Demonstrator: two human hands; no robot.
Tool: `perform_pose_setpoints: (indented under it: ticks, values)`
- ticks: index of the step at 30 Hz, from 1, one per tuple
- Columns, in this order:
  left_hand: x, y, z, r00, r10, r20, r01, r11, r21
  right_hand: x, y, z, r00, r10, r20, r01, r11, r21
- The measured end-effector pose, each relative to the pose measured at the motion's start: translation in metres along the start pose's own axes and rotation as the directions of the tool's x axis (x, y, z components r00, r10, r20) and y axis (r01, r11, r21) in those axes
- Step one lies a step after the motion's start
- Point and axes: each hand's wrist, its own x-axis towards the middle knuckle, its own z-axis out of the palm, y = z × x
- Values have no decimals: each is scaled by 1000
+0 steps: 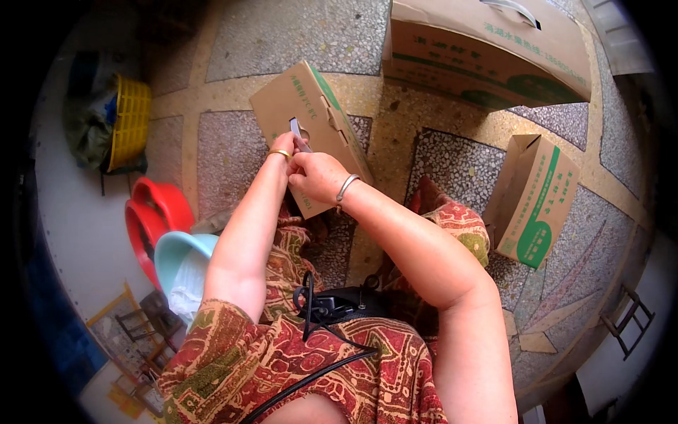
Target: The person sits on the floor and assembles multiple cardboard boxes by folding the flaps and tucking the tabs into slots. They handle each box individually, folding the sides and securing the top flaps before stacking the finished boxes.
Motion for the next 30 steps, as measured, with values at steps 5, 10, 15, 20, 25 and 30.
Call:
perform_pose_setpoints:
  ticks: [5,10,15,20,25,30]
  values:
    - [-7,-9,-5,995,96,-21,-97,994,-54,-6,-6,-4,1000,-4,1,4,999,-35]
    - [-24,-1,1,929,364,-67,-363,931,29,-9,-8,-11,999,-3,-33,1,999,-35]
    - [-24,12,-10,840,526,-129,-487,838,244,-11,-6,-23,997,14,-76,-19,997,-70]
    - [-21,26,-24,790,578,-203,-487,794,365,-11,-5,-27,990,-2,-143,-12,995,-98]
    - [-33,41,-33,736,670,-96,-532,660,530,-5,-5,-28,981,-30,-192,-14,975,-222]
    - [-69,59,-16,723,691,19,-483,484,730,4,-1,-30,877,-275,-395,92,902,-422]
